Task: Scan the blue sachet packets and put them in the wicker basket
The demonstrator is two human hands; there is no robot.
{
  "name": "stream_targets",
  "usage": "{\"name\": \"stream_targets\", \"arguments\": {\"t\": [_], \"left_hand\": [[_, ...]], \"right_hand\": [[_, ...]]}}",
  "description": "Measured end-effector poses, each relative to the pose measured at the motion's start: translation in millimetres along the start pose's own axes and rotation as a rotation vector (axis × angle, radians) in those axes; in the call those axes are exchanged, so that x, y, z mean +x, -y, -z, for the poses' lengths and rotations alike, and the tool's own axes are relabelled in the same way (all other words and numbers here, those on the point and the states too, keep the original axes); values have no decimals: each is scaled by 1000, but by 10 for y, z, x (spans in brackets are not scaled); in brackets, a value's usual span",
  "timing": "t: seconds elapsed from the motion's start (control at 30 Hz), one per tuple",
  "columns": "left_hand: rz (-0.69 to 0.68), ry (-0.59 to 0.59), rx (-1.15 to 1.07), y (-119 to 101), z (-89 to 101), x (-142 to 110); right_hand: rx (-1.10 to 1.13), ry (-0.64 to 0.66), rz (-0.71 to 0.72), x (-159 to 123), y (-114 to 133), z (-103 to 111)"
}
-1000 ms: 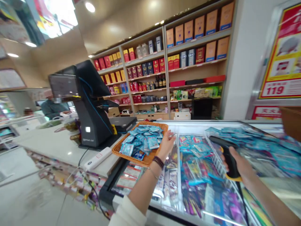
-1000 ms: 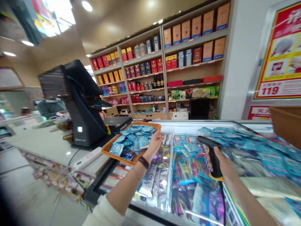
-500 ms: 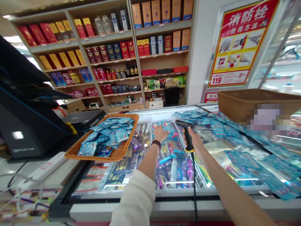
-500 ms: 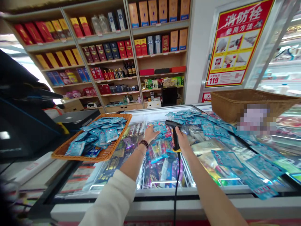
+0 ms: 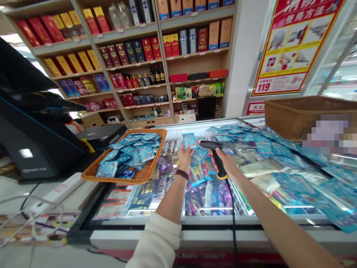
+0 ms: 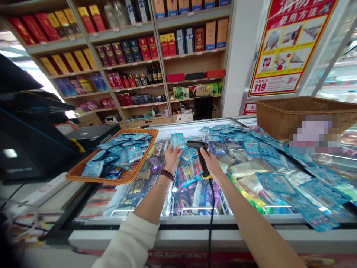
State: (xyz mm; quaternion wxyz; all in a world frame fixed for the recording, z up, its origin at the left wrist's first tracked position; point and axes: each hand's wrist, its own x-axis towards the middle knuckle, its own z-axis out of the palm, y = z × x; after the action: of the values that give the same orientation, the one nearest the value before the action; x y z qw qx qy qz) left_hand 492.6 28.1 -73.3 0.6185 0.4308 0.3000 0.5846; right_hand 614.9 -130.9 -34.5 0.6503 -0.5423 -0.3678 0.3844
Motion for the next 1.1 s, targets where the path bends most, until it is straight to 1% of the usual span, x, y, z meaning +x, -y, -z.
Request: {"name": "stream_targets", "arguments": {"t": [0.1, 0.27, 0.77, 1.1], "left_hand": [[46, -5, -27, -40, 35, 5], [49, -40, -43, -73, 38, 20], [36, -20, -79, -27, 34, 34], [19, -16, -87, 41, 62, 89]], "right_hand": [[-29, 34, -1, -27, 3, -39], [-35, 10, 3, -51, 30, -71], [-86, 41, 26, -48, -8, -63], [-72, 31, 41, 4, -109, -40]]}}
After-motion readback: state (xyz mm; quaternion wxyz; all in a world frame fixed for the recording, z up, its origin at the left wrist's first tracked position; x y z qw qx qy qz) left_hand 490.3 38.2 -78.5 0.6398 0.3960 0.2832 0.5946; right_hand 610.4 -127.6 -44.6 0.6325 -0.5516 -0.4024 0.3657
